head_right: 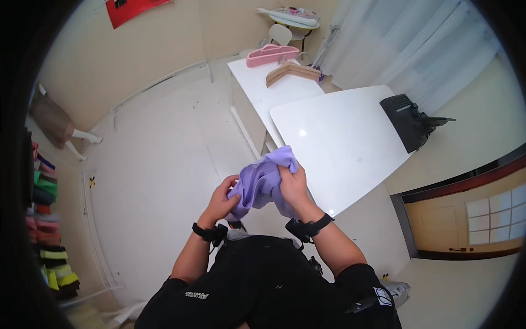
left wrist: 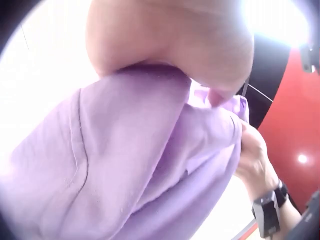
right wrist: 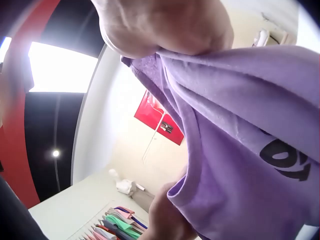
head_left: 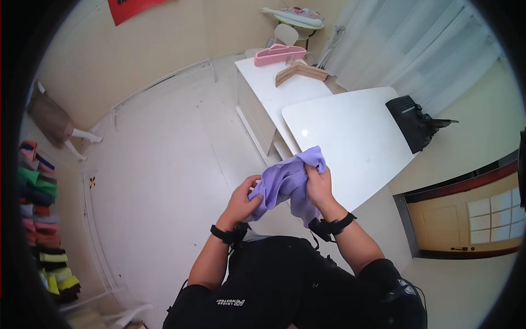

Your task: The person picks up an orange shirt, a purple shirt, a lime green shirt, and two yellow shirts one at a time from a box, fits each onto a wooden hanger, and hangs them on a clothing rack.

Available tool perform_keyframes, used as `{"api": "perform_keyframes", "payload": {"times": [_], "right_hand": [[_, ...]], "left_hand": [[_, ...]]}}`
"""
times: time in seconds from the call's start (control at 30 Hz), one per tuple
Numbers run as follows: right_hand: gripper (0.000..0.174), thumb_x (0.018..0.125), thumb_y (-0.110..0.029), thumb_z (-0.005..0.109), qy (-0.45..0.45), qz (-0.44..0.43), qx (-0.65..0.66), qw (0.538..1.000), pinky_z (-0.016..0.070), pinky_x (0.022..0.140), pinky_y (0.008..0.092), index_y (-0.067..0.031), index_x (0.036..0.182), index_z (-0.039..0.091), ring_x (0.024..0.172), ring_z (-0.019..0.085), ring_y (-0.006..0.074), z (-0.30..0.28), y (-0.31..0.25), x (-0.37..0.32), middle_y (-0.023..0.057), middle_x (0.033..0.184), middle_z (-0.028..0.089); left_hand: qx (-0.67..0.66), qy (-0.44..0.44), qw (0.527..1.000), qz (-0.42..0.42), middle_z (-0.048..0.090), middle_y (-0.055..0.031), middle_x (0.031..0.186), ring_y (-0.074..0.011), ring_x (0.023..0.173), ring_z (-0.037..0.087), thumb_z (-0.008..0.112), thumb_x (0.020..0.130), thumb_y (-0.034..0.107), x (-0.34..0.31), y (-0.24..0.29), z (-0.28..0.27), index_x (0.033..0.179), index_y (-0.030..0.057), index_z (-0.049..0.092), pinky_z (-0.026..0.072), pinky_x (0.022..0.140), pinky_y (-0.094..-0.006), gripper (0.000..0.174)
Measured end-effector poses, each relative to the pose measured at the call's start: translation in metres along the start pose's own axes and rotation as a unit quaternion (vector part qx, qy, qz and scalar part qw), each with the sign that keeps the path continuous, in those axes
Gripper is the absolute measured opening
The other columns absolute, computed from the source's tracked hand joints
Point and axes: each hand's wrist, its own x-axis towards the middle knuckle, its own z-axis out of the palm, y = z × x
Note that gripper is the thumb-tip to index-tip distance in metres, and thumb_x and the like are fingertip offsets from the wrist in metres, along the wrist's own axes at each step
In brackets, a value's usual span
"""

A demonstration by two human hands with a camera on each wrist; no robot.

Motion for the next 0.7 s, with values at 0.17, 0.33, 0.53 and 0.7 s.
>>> {"api": "perform_keyframes", "payload": {"times": [0.17,0.33,0.53,0.7], "right_hand": [[0.019,0.092,-0.013,0.050,-0.022,-0.040,-0.011,0.999,0.0445,0.075,0.0250,-0.0006,0.102,0.060,0.084,0.055,0.0096,0.071,0.002,0.046,0.0025,0.091,0.062],[0.013,0.089,-0.006,0.050,-0.102,-0.079,0.018,0.992,0.0437,0.073,0.0242,-0.0012,0.097,0.059,0.080,0.054,0.0095,0.107,0.010,0.094,0.0038,0.086,0.061],[0.014,0.083,0.000,0.050,-0.150,-0.052,0.120,0.980,0.0425,0.073,0.0232,-0.0010,0.095,0.059,0.080,0.053,0.0090,0.126,0.031,0.176,0.0023,0.086,0.059],[0.017,0.078,0.000,0.052,-0.299,-0.029,0.090,0.950,0.0455,0.078,0.0272,0.0017,0.093,0.060,0.083,0.058,0.0145,0.116,0.067,0.287,0.0081,0.092,0.063]], "left_hand": [[0.124,0.071,0.984,0.106,0.054,-0.0120,0.098,-0.0225,0.085,0.058,0.071,0.067,0.017,0.046,0.014,-0.030,0.123,0.0026,0.044,0.0474,0.068,-0.0314,0.064],[0.129,0.189,0.970,0.084,0.061,-0.0108,0.076,-0.0250,0.073,0.062,0.052,0.066,-0.007,0.094,-0.009,-0.077,0.103,-0.0004,0.054,0.0486,0.072,-0.0324,0.038],[0.058,0.129,0.989,-0.039,0.059,-0.0051,0.074,-0.0148,0.071,0.055,0.046,0.069,-0.007,0.155,-0.045,-0.149,0.087,-0.0022,0.057,0.0442,0.066,-0.0260,0.021],[0.087,0.232,0.966,0.077,0.048,-0.0017,0.067,-0.0107,0.063,0.041,0.041,0.074,0.010,0.219,-0.020,-0.209,0.080,-0.0011,0.055,0.0326,0.058,-0.0235,0.019]]}}
